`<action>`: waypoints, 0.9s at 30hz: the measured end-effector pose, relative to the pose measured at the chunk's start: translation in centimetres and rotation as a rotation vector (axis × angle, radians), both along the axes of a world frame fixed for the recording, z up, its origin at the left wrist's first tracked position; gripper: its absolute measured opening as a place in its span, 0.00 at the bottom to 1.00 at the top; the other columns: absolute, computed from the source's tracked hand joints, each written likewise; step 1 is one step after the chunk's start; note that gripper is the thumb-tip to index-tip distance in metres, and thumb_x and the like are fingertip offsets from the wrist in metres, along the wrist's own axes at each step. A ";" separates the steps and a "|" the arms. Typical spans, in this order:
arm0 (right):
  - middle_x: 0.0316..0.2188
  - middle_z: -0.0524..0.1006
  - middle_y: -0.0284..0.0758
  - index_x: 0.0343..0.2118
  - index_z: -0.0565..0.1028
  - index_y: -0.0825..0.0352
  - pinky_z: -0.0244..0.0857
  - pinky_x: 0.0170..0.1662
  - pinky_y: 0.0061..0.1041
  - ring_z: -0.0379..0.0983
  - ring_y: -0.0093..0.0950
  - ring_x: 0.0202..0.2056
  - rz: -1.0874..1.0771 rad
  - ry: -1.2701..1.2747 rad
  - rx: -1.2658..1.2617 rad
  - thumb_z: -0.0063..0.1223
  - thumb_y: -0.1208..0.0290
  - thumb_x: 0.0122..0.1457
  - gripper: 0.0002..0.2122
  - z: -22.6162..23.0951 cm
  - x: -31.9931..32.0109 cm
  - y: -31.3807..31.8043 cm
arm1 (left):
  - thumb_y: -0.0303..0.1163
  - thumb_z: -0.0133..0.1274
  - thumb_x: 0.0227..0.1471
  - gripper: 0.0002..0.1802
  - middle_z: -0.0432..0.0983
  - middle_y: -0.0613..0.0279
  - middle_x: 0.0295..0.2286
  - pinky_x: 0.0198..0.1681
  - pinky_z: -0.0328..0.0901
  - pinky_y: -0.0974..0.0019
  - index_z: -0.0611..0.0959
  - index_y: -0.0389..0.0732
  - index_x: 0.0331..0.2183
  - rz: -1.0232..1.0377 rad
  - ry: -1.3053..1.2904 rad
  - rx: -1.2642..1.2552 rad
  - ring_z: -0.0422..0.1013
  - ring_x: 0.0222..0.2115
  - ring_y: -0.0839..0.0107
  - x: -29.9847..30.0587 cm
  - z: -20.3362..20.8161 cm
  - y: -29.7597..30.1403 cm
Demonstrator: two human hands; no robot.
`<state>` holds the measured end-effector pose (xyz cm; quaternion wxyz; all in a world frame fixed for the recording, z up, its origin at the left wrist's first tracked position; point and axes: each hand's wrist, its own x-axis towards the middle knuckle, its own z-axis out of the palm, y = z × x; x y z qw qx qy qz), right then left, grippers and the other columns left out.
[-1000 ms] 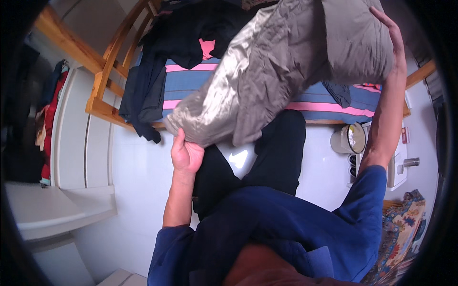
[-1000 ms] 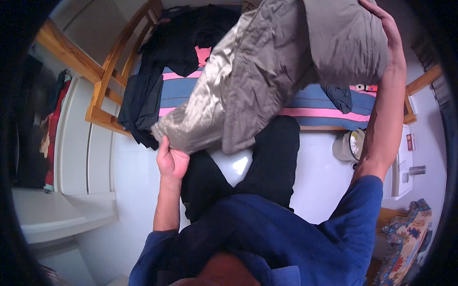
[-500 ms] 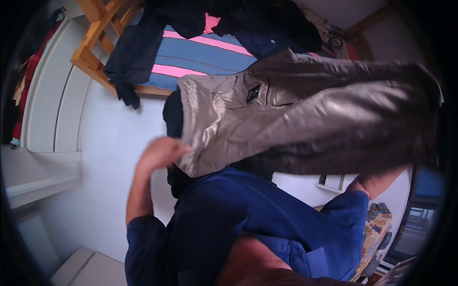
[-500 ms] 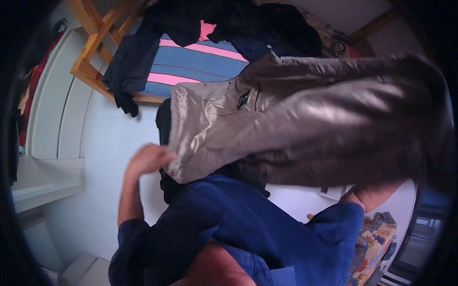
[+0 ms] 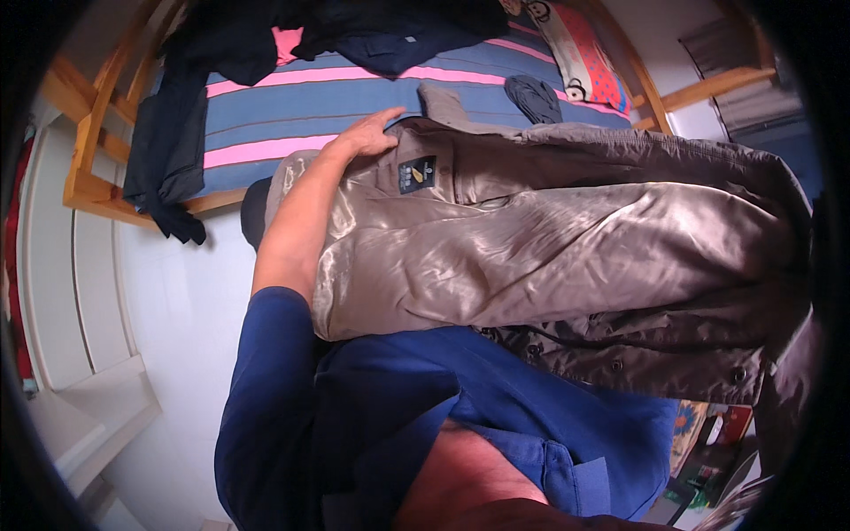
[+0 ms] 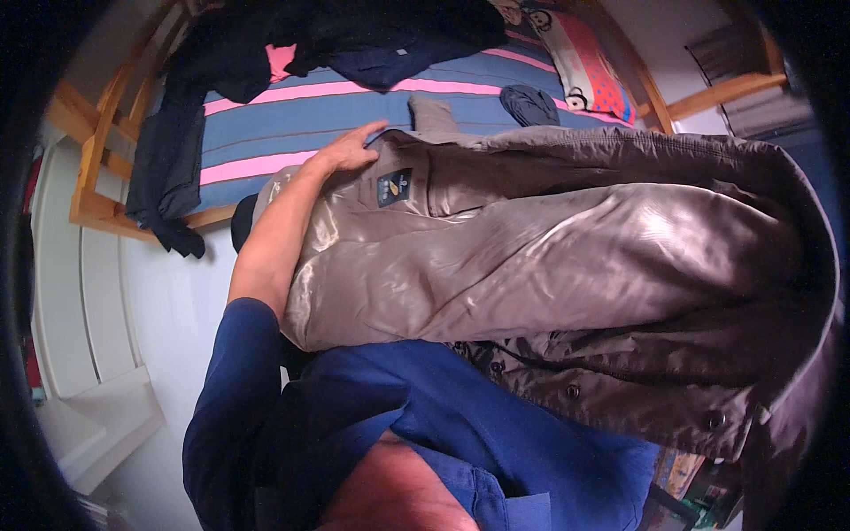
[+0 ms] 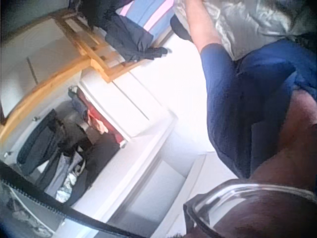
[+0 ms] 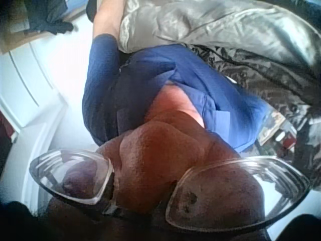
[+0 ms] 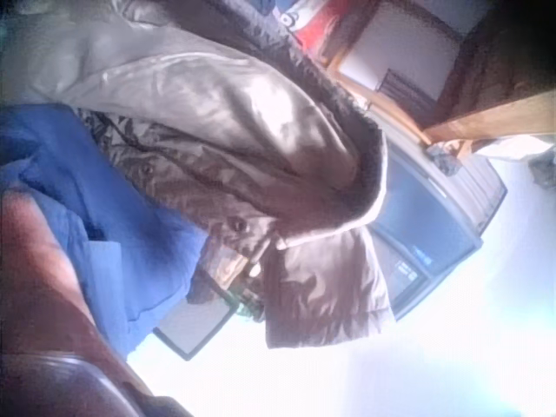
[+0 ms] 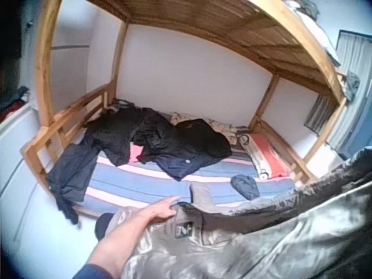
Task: The person folds a jacket and a pair of trousers on a bed, buttoning and zipping the items before folding them and placing the folded items into an open drawer.
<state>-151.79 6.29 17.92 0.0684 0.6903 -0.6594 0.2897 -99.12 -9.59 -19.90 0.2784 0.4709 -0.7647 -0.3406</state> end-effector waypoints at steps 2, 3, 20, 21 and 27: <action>0.50 0.76 0.43 0.46 0.77 0.66 0.63 0.58 0.31 0.73 0.35 0.51 -0.042 -0.012 0.053 0.55 0.69 0.57 0.15 -0.2 -0.6 0.4 | 0.37 0.52 0.48 0.29 0.73 0.43 0.51 0.57 0.63 0.56 0.76 0.43 0.54 -0.127 -0.120 0.262 0.69 0.53 0.50 -1.1 0.0 -1.4; 0.50 0.76 0.43 0.46 0.77 0.66 0.64 0.57 0.31 0.73 0.35 0.50 -0.060 -0.012 0.077 0.55 0.69 0.57 0.15 -0.1 -0.8 0.3 | 0.40 0.52 0.50 0.22 0.78 0.44 0.42 0.50 0.66 0.52 0.80 0.41 0.46 -0.112 -0.023 0.130 0.74 0.46 0.49 -1.2 -0.6 -0.7; 0.47 0.77 0.44 0.45 0.77 0.65 0.67 0.54 0.33 0.76 0.39 0.46 0.016 0.065 -0.055 0.56 0.65 0.56 0.15 11.8 9.2 -32.2 | 0.21 0.52 0.54 0.08 0.80 0.63 0.28 0.37 0.68 0.73 0.83 0.32 0.36 1.121 0.277 -0.991 0.74 0.28 0.77 23.4 24.7 17.4; 0.47 0.78 0.44 0.45 0.77 0.65 0.67 0.54 0.33 0.77 0.39 0.45 0.002 0.070 -0.112 0.56 0.64 0.56 0.15 13.5 11.7 -34.9 | 0.22 0.52 0.54 0.08 0.81 0.62 0.28 0.37 0.68 0.72 0.82 0.32 0.37 1.252 0.213 -0.990 0.73 0.28 0.77 23.5 25.1 16.6; 0.35 0.74 0.43 0.42 0.74 0.65 0.68 0.46 0.38 0.71 0.46 0.41 0.335 -0.104 -0.899 0.57 0.78 0.47 0.16 -0.7 36.8 -35.8 | 0.39 0.52 0.53 0.12 0.80 0.51 0.32 0.34 0.68 0.48 0.79 0.41 0.35 1.452 -0.213 -0.715 0.76 0.33 0.48 17.0 18.5 3.1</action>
